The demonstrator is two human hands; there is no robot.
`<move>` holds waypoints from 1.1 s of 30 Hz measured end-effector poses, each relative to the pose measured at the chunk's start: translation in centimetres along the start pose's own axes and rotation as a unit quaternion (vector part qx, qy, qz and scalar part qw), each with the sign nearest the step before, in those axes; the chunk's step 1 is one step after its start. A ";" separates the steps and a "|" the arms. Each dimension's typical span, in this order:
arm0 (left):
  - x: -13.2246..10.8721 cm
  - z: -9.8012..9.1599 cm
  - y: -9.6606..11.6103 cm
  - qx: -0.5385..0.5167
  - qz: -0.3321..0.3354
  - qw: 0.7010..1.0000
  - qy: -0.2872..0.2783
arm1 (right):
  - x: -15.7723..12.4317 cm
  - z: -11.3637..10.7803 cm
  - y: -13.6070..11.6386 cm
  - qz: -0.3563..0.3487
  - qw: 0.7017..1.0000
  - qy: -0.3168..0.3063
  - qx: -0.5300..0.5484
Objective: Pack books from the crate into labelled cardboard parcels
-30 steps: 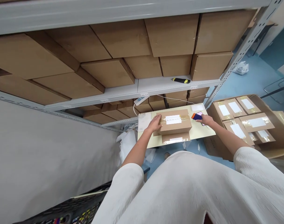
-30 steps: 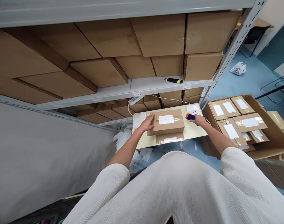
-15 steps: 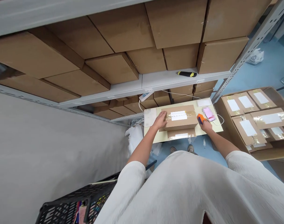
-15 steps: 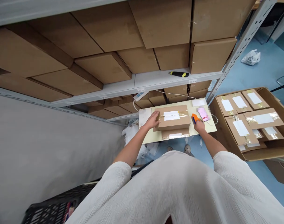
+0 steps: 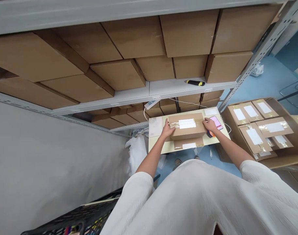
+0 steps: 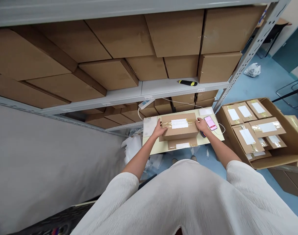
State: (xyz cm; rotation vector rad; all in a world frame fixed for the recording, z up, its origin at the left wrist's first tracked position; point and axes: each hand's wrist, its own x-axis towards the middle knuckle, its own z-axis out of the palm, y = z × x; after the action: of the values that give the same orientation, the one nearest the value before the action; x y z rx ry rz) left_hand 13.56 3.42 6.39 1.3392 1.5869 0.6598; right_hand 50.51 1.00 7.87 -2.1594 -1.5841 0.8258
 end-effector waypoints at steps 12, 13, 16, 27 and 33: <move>-1.3 -1.1 4.5 0.039 0.042 0.991 0.122 | -2.9 -3.4 -5.7 -0.009 0.996 0.065 -0.062; -1.4 -1.6 5.1 0.034 0.061 0.989 0.132 | -2.9 -4.0 -6.0 -0.018 0.995 0.083 -0.049; -1.7 -2.9 7.2 0.013 0.097 0.982 0.161 | -2.8 -5.1 -6.5 -0.053 0.991 0.124 0.000; -5.7 -2.5 2.9 0.011 0.006 0.991 0.135 | -5.2 0.9 -1.0 -0.122 0.983 0.072 0.113; -6.5 -0.7 -2.3 0.059 -0.058 0.994 0.070 | -7.0 3.7 2.1 -0.069 0.995 -0.031 0.064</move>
State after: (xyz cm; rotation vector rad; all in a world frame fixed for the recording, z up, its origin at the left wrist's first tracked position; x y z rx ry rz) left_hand 11.76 -3.30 6.66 1.2990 1.8272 0.6082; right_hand 48.30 -6.53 5.57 -1.9297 -1.6434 0.9307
